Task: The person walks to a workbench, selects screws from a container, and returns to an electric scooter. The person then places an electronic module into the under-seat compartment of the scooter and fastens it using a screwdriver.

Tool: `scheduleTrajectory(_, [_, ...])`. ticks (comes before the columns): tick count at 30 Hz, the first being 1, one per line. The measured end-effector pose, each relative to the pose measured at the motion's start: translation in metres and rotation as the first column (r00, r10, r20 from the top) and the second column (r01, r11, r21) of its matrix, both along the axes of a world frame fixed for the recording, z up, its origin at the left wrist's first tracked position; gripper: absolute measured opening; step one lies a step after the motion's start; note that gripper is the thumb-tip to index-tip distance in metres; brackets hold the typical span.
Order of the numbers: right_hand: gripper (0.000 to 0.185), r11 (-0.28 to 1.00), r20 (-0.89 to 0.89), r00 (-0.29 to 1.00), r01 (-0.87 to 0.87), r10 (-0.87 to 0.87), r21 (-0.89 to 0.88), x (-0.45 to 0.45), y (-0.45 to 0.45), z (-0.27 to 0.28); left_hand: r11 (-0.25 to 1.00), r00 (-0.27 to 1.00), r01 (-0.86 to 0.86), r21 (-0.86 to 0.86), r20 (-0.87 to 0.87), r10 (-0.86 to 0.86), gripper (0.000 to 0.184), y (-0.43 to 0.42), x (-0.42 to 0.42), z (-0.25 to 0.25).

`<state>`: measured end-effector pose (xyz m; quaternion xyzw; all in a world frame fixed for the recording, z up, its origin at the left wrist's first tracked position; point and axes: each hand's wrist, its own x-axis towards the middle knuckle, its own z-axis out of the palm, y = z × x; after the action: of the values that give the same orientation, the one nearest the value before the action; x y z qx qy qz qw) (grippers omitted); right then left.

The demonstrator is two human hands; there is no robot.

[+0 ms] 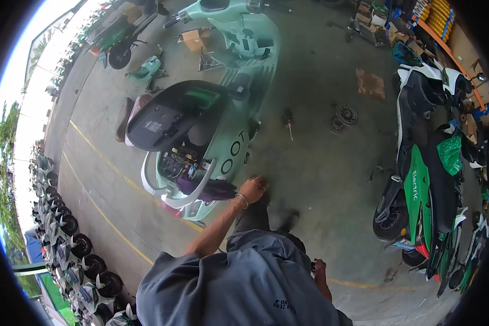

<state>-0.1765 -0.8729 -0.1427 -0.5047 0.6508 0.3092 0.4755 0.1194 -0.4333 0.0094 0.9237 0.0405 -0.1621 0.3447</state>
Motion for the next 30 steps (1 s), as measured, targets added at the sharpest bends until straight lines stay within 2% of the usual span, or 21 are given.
scheduleTrajectory(4, [0.015, 0.989, -0.020, 0.995, -0.091, 0.094, 0.116, -0.011, -0.014, -0.029, 0.994, 0.992, -0.098, -0.042, -0.084, 0.094, 0.028, 0.004, -0.053, -0.010])
scheduleTrajectory(6, [0.016, 0.982, 0.062, 0.987, -0.153, 0.147, 0.112, 0.023, -0.004, -0.029, 0.990, 0.988, -0.132, -0.049, -0.091, 0.127, 0.028, 0.019, -0.076, -0.037])
scheduleTrajectory(7, [0.019, 0.964, 0.088, 0.962, -0.264, 0.260, 0.043, 0.054, 0.011, -0.007, 0.987, 0.984, -0.154, -0.052, -0.097, 0.148, 0.028, 0.024, -0.081, -0.031])
scheduleTrajectory(9, [0.022, 0.961, 0.165, 0.950, -0.275, 0.266, 0.031, 0.110, 0.027, -0.001, 0.962, 0.960, -0.268, -0.054, -0.098, 0.262, 0.028, 0.038, -0.078, -0.010])
scheduleTrajectory(11, [0.026, 0.948, 0.253, 0.918, -0.319, 0.305, 0.015, 0.169, 0.040, -0.007, 0.947, 0.951, -0.308, -0.089, -0.053, 0.304, 0.027, 0.064, -0.074, -0.013])
scheduleTrajectory(15, [0.024, 0.909, 0.460, 0.797, -0.412, 0.392, -0.060, 0.294, 0.092, 0.007, 0.906, 0.913, -0.402, -0.130, 0.017, 0.407, 0.023, 0.109, -0.066, -0.021])
scheduleTrajectory(17, [0.022, 0.857, 0.559, 0.680, -0.501, 0.475, -0.118, 0.342, 0.122, 0.017, 0.889, 0.895, -0.443, -0.114, -0.013, 0.445, 0.021, 0.128, -0.063, -0.018])
scheduleTrajectory(18, [0.023, 0.840, 0.627, 0.608, -0.524, 0.487, -0.143, 0.358, 0.140, 0.033, 0.872, 0.881, -0.472, -0.130, -0.045, 0.471, 0.019, 0.132, -0.060, -0.019])
scheduleTrajectory(19, [0.027, 0.777, 0.597, 0.541, -0.579, 0.592, -0.246, 0.373, 0.171, 0.088, 0.913, 0.911, -0.406, -0.038, 0.063, 0.408, 0.019, 0.129, -0.050, 0.017])
scheduleTrajectory(20, [0.030, 0.772, 0.645, 0.487, -0.576, 0.589, -0.269, 0.379, 0.178, 0.089, 0.791, 0.866, -0.500, -0.352, -0.191, 0.462, 0.020, 0.129, -0.046, 0.004])
scheduleTrajectory(21, [0.031, 0.749, 0.671, 0.408, -0.562, 0.619, -0.350, 0.376, 0.180, 0.076, 0.825, 0.896, -0.445, -0.348, -0.155, 0.417, 0.021, 0.121, -0.035, 0.015])
scheduleTrajectory(22, [0.032, 0.617, 0.575, 0.288, -0.582, 0.766, -0.530, 0.372, 0.185, 0.086, 0.880, 0.914, -0.403, -0.250, -0.065, 0.400, 0.020, 0.123, -0.037, -0.017])
scheduleTrajectory(23, [0.035, 0.607, 0.577, 0.262, -0.566, 0.774, -0.558, 0.365, 0.191, 0.102, 0.918, 0.926, -0.371, -0.137, 0.021, 0.378, 0.020, 0.123, -0.040, -0.047])
scheduleTrajectory(24, [0.039, 0.617, 0.598, 0.288, -0.635, 0.748, -0.465, 0.357, 0.187, 0.112, 0.967, 0.965, -0.248, -0.054, 0.072, 0.251, 0.020, 0.118, -0.037, -0.056])
scheduleTrajectory(25, [0.041, 0.587, 0.545, 0.299, -0.644, 0.783, -0.490, 0.338, 0.177, 0.115, 0.977, 0.977, -0.208, -0.056, -0.065, 0.204, 0.020, 0.120, -0.035, -0.086])
scheduleTrajectory(26, [0.043, 0.533, 0.493, 0.278, -0.675, 0.824, -0.510, 0.327, 0.176, 0.112, 0.982, 0.992, -0.113, -0.154, -0.067, 0.104, 0.020, 0.102, -0.031, -0.069])
scheduleTrajectory(27, [0.046, 0.572, 0.461, 0.366, -0.672, 0.809, -0.470, 0.306, 0.166, 0.103, 0.998, 0.999, 0.053, 0.040, 0.000, -0.053, 0.019, 0.092, -0.027, -0.077])
scheduleTrajectory(30, [0.045, 0.713, 0.397, 0.595, -0.624, 0.699, -0.320, 0.232, 0.111, 0.063, 0.960, 0.946, 0.279, -0.006, -0.172, -0.275, 0.027, 0.063, -0.007, -0.095])
